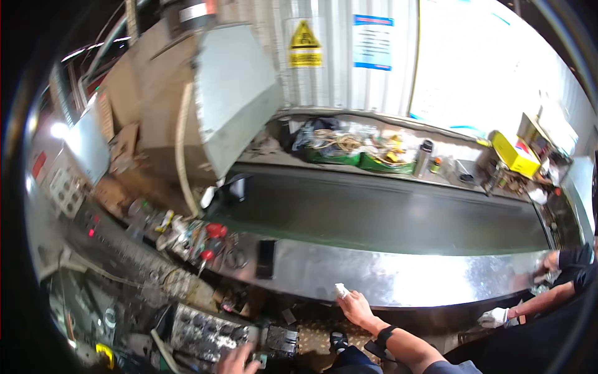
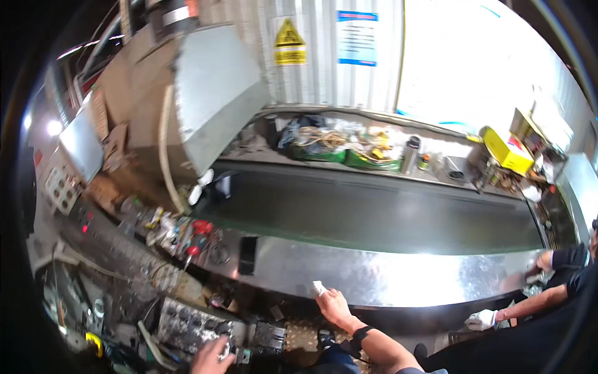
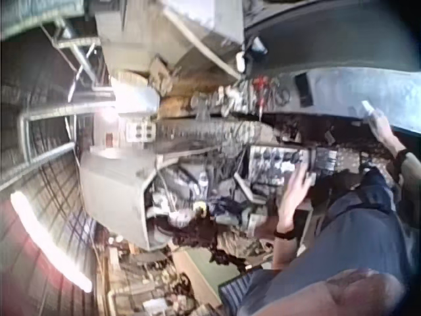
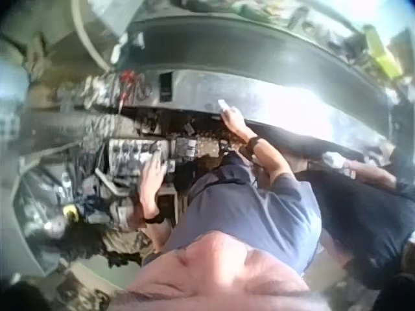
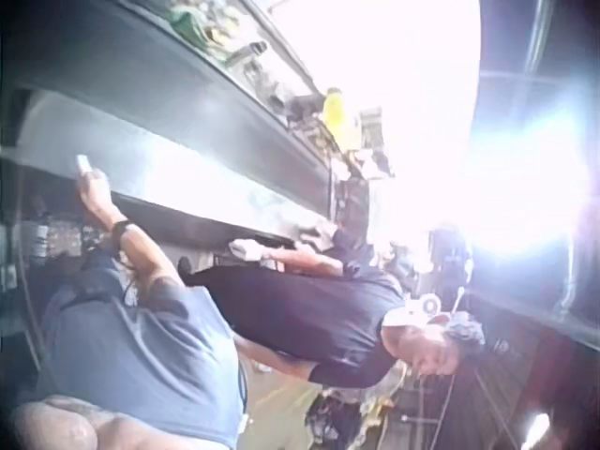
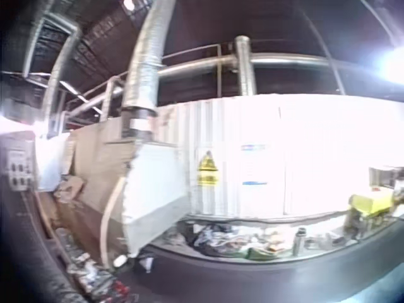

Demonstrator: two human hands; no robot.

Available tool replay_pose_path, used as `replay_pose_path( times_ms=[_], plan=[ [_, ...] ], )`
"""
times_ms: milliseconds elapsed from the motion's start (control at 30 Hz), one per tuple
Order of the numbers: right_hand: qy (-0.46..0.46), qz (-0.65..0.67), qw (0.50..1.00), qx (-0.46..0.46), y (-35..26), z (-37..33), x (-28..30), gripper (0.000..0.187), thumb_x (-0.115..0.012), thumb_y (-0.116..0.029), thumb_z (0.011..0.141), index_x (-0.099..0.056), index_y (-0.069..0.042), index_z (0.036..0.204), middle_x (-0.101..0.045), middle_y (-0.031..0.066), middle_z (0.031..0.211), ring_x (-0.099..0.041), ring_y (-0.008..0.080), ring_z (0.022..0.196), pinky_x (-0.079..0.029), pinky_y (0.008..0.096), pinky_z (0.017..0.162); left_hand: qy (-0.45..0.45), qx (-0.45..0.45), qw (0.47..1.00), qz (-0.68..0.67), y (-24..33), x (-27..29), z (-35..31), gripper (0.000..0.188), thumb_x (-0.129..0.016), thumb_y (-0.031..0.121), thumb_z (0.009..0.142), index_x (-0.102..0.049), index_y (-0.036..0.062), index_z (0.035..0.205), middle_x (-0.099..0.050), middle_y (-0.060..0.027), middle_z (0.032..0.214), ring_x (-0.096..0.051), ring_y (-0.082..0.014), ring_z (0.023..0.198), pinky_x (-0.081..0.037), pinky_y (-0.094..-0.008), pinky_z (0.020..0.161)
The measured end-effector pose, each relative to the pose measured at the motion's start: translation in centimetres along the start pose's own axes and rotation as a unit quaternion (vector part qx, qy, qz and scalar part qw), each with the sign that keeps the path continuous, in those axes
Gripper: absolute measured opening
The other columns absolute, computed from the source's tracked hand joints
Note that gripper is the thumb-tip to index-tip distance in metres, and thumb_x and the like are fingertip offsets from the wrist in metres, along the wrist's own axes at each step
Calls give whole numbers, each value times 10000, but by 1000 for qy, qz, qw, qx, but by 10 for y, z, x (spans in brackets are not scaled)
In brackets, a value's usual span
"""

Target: Shaping and lasting shoes using an industrial machine and a conveyor belt.

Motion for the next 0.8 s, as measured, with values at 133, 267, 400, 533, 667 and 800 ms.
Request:
replay_pose_path(
  times_ms=[133,267,400,533,667,800],
  plan=[
    [117,-101,987,51,62,-12,41,389,-607,-187,978,-591,-46,1340,-653,240,1269,-574,398,1255,-418,483,1117,-174,-48,980,-82,33,-96,86,576,-648,331,998,-509,49,1481,-549,-217,1480,-505,-349,1394,-398,-407,1155],
    [83,-92,992,1,131,-46,61,425,-600,-157,965,-564,6,1356,-617,248,1342,-564,397,1287,-384,497,1171,-91,-147,983,61,83,-103,138,509,-653,288,978,-568,55,1423,-609,-215,1389,-545,-389,1320,-439,-451,1111],
    [114,-49,992,-25,136,-60,69,427,-634,-159,963,-561,-10,1357,-602,223,1372,-515,357,1367,-359,489,1196,-126,-156,980,11,96,-107,188,511,-679,262,964,-576,42,1413,-575,-219,1433,-516,-379,1357,-418,-446,1136],
    [123,-6,990,-73,129,-53,71,378,-640,-152,949,-580,9,1286,-590,240,1374,-490,362,1390,-351,501,1200,-33,-216,973,68,80,-94,251,602,-688,266,959,-494,55,1488,-446,-259,1537,-429,-410,1421,-372,-462,1176],
    [100,-39,989,-99,133,-59,70,328,-652,-150,930,-591,9,1211,-581,249,1380,-472,364,1407,-333,516,1211,42,-128,988,81,64,-78,322,924,-823,190,778,-342,48,1554,-167,-291,1650,-188,-478,1511,-248,-542,1228],
    [47,-88,986,-136,133,-70,60,374,-639,-238,983,-554,25,1236,-554,306,1389,-483,403,1382,-345,521,1207,92,-117,976,157,37,-71,366,705,-716,328,928,-436,142,1547,-282,-307,1616,-344,-521,1437,-319,-562,1188]
  ],
)
Point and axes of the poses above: each hand's wrist, its own z-axis towards the middle knuckle, its own x-axis out of the back of the hand, y = z × x, the point moved 8 cm from there along z, towards the middle knuckle
